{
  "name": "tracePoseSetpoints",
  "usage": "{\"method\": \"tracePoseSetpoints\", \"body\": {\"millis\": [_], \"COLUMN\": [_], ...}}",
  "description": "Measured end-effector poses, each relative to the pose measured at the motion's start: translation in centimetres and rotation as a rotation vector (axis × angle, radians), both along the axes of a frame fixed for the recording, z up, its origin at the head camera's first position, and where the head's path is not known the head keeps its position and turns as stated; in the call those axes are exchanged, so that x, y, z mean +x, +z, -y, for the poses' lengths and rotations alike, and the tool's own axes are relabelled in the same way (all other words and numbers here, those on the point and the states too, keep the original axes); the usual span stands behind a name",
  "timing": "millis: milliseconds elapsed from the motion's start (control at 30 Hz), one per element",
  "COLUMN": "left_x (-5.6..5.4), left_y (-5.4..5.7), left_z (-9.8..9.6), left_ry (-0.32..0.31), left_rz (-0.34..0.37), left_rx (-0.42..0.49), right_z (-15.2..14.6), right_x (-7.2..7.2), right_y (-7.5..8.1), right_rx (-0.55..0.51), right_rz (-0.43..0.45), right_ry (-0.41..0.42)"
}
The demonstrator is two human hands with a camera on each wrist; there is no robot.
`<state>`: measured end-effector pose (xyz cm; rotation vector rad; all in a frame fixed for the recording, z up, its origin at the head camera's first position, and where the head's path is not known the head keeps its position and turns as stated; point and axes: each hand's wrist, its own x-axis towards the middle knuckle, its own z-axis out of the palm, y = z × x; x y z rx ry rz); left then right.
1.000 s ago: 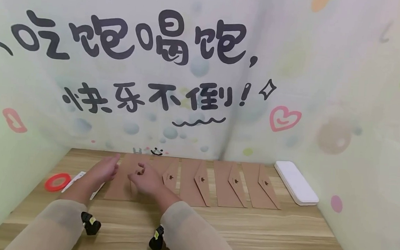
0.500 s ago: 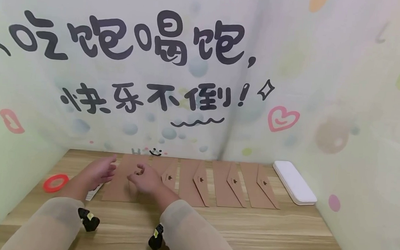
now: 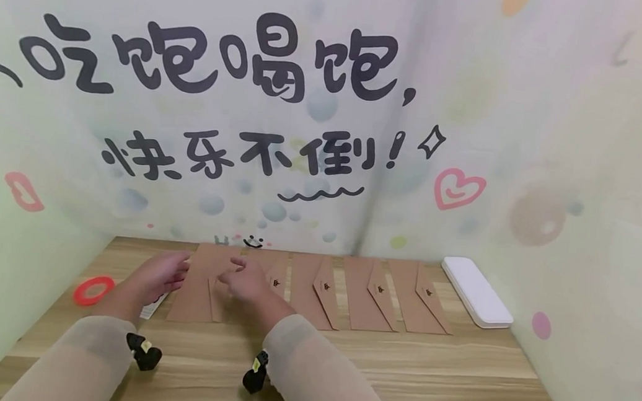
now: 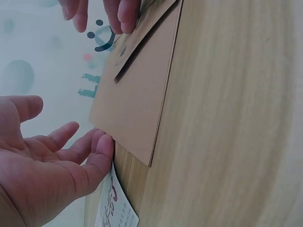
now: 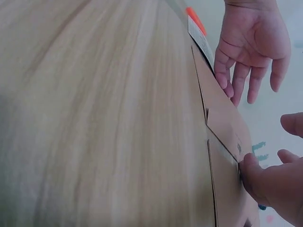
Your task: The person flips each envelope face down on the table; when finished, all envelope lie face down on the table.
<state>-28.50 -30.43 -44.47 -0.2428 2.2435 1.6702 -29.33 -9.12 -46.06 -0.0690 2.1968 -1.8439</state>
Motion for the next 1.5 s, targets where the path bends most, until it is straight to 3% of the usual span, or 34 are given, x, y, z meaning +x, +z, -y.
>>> {"method": "tracePoseSetpoints", "body": {"millis": [367,633,867,1133,1500], "left_x": [0.3,0.6,1.6,1.3,1.4], "left_y": [0.3,-0.1,0.1,0.4,1.2], "left_z": [-0.9,-2.0,-3.5,-4.1,-3.7], "left_ry": [-0.119,-0.136,-0.116,-0.077,-0.023], "left_rz": [-0.055,-0.088,-0.124,-0.114,-0.119], "left_rx": [0.004,-0.011,0.037,0.055,0.068], "right_z": [-0.5,-0.8,-0.6,-0.3,0.2], "right_x": [-0.7,-1.1,-0.6,0.0,0.5], "right_y": [-0.1,0.5,0.5,0.6,0.7], "right_rx": [-0.134,-0.122,-0.206,-0.311,-0.298], "right_rz": [0.02,-0.072,-0.093,-0.043,-0.059], "right_ry": [-0.074,-0.055,0.037,0.145,0.196]}}
